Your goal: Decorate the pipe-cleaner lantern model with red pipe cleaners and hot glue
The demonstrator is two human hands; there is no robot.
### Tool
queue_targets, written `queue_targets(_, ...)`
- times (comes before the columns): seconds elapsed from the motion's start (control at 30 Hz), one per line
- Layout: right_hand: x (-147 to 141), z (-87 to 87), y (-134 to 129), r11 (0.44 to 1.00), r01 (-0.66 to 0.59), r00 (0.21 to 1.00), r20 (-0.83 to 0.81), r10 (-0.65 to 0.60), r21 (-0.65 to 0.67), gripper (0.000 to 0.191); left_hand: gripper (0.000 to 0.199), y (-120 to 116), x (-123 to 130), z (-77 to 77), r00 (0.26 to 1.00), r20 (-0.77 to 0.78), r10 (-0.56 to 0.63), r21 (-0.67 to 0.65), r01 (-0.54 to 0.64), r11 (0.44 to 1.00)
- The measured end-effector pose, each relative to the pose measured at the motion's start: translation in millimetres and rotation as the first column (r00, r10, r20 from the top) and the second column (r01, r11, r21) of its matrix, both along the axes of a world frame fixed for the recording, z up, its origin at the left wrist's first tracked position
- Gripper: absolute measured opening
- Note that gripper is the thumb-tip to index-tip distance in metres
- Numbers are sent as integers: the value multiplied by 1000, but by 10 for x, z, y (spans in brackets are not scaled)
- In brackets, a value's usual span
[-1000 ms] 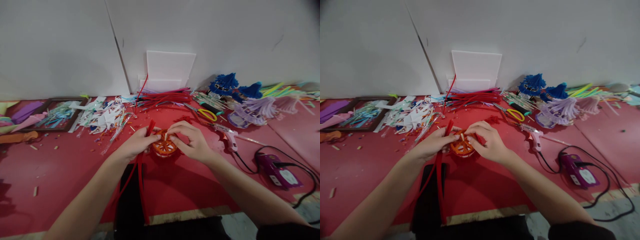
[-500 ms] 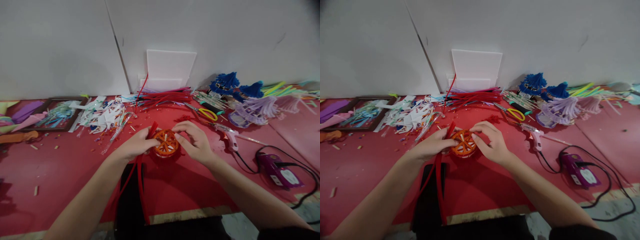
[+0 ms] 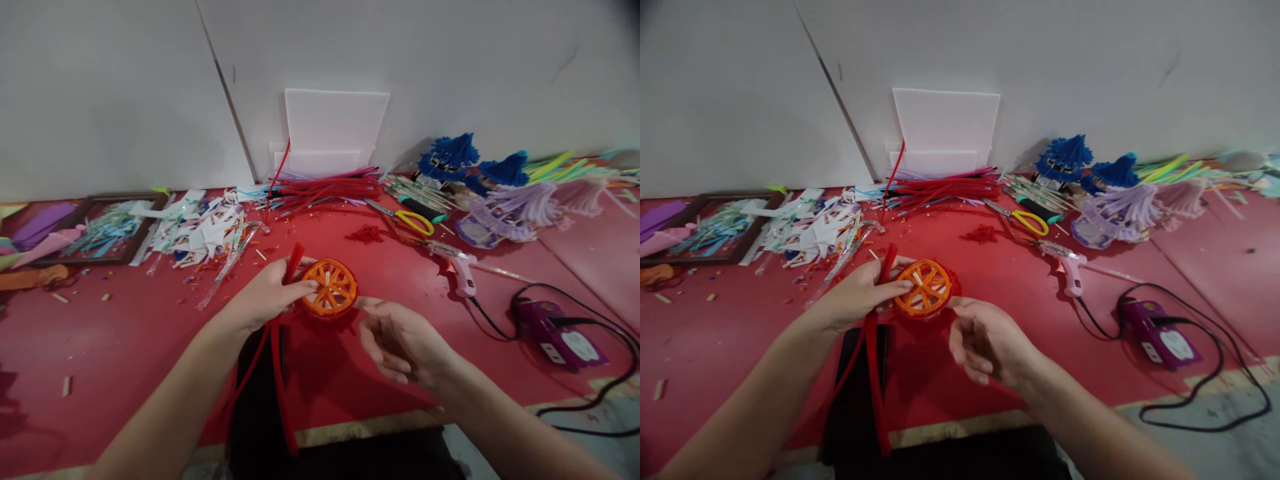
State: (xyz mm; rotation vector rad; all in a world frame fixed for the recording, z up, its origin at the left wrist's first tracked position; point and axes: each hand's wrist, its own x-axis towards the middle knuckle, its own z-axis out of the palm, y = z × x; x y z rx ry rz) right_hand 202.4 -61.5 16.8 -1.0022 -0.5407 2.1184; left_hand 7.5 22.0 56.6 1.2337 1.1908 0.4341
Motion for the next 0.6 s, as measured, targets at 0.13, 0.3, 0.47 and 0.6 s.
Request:
queue_targets(0.13, 19, -55, -20, 983, -181, 819, -556, 140, -19, 22, 44, -48, 6, 14, 998, 54, -22, -23, 23, 999)
queue_targets(0.3, -81, -157, -28, 993, -119, 675, -734, 70, -14, 29, 40, -79, -1, 0, 999, 45, 17, -2, -17, 1000)
queue_targets(0.47, -111, -243, -8, 982, -187, 707, -698, 116, -27, 41, 43, -91, -25, -34, 999, 33, -6, 55, 4, 998)
queue_targets(0.6, -67, -241, -13, 974, -210, 769, -630, 113, -82, 39, 49, -142, -48, -43, 998, -10, -59, 81, 59, 995)
